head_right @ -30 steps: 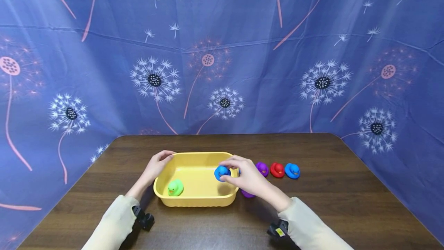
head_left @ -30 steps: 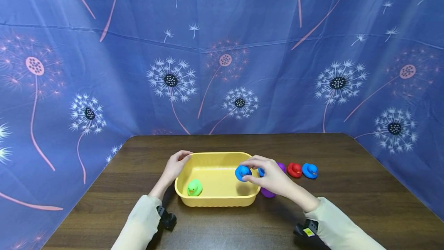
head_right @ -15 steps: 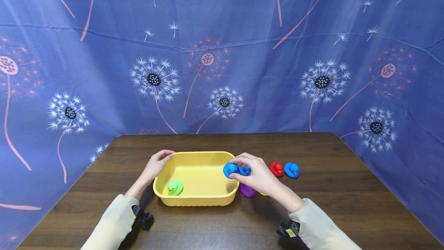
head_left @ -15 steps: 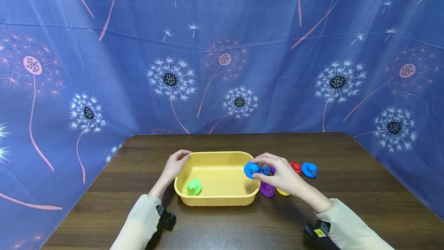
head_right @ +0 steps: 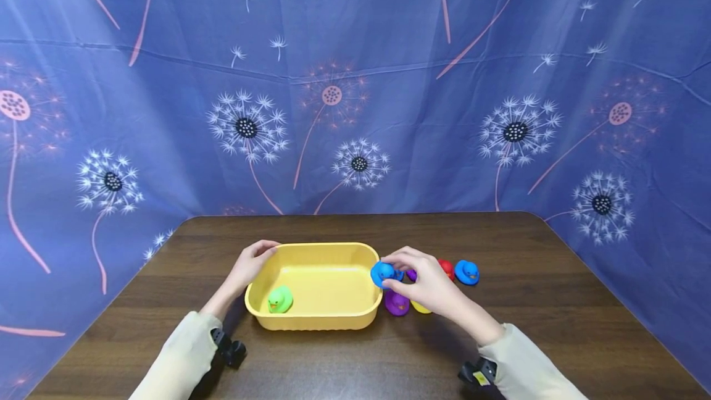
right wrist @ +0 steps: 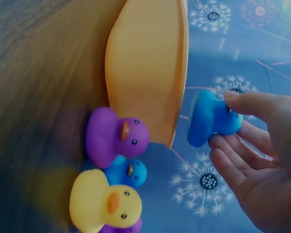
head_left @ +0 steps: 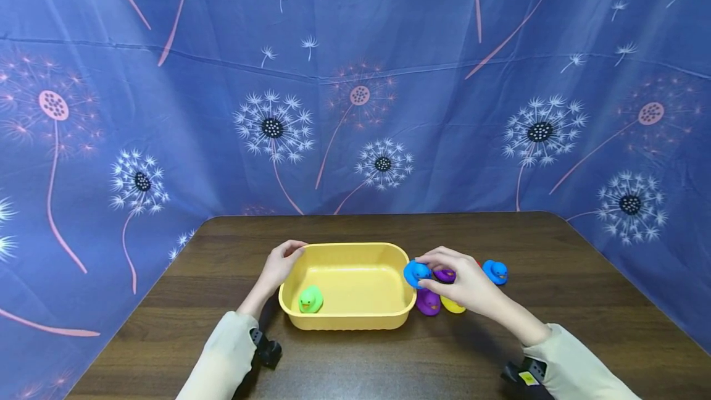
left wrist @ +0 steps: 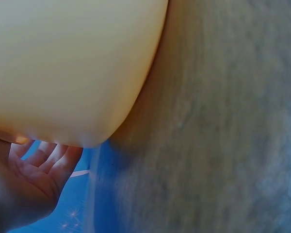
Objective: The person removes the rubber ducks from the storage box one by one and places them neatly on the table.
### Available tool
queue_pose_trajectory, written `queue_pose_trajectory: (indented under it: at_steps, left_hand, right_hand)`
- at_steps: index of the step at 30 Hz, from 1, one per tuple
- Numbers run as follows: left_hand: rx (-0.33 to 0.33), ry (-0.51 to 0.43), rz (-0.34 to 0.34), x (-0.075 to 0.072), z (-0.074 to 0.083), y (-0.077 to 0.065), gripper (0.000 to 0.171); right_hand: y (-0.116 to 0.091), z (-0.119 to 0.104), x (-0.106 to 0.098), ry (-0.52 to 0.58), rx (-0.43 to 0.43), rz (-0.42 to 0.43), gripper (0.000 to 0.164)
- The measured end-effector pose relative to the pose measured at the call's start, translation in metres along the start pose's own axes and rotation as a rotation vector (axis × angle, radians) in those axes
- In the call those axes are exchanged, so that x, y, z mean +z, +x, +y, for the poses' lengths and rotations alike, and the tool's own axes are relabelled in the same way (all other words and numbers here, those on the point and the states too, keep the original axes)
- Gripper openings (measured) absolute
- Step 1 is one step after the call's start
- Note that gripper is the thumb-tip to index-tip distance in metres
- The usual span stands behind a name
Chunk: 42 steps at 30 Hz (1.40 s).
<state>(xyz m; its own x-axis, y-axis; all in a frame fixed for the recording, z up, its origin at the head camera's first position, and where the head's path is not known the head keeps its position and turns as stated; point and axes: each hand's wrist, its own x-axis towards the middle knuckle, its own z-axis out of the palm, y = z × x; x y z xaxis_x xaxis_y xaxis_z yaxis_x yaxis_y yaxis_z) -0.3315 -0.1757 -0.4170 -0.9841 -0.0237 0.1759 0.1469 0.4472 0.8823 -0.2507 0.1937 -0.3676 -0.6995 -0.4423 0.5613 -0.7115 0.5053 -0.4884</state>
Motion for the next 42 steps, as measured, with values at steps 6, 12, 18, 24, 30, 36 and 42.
queue_pose_trajectory:
  at_steps: [6, 12, 18, 24, 30, 36, 42]
  left_hand:
    - [-0.001, 0.019, 0.002, 0.000, 0.000, 0.000, 0.023]
    - [-0.005, 0.019, 0.001, 0.000, 0.000, -0.001, 0.024]
    - [-0.003, 0.020, 0.007, 0.000, -0.002, -0.001, 0.024]
    - [-0.007, 0.010, 0.002, 0.000, -0.001, -0.001, 0.024]
    - [0.000, 0.022, 0.000, 0.000, 0.000, 0.001, 0.023]
    - [0.000, 0.021, 0.002, 0.000, 0.001, 0.001, 0.023]
    - [-0.010, 0.010, 0.002, 0.000, 0.001, 0.000, 0.024]
  right_hand:
    - [-0.008, 0.007, -0.007, -0.045, 0.006, 0.006, 0.038]
    - [-0.015, 0.008, -0.014, -0.057, 0.011, 0.006, 0.037]
    - [-0.021, 0.012, -0.020, -0.069, -0.020, 0.021, 0.039]
    - [-0.028, 0.021, -0.026, -0.114, -0.035, 0.057, 0.038]
    - [-0.036, 0.028, -0.032, -0.151, -0.018, 0.078, 0.037]
    - [-0.044, 0.035, -0.037, -0.180, 0.013, 0.087, 0.038]
    - [-0.052, 0.041, -0.041, -0.215, 0.039, 0.090, 0.037]
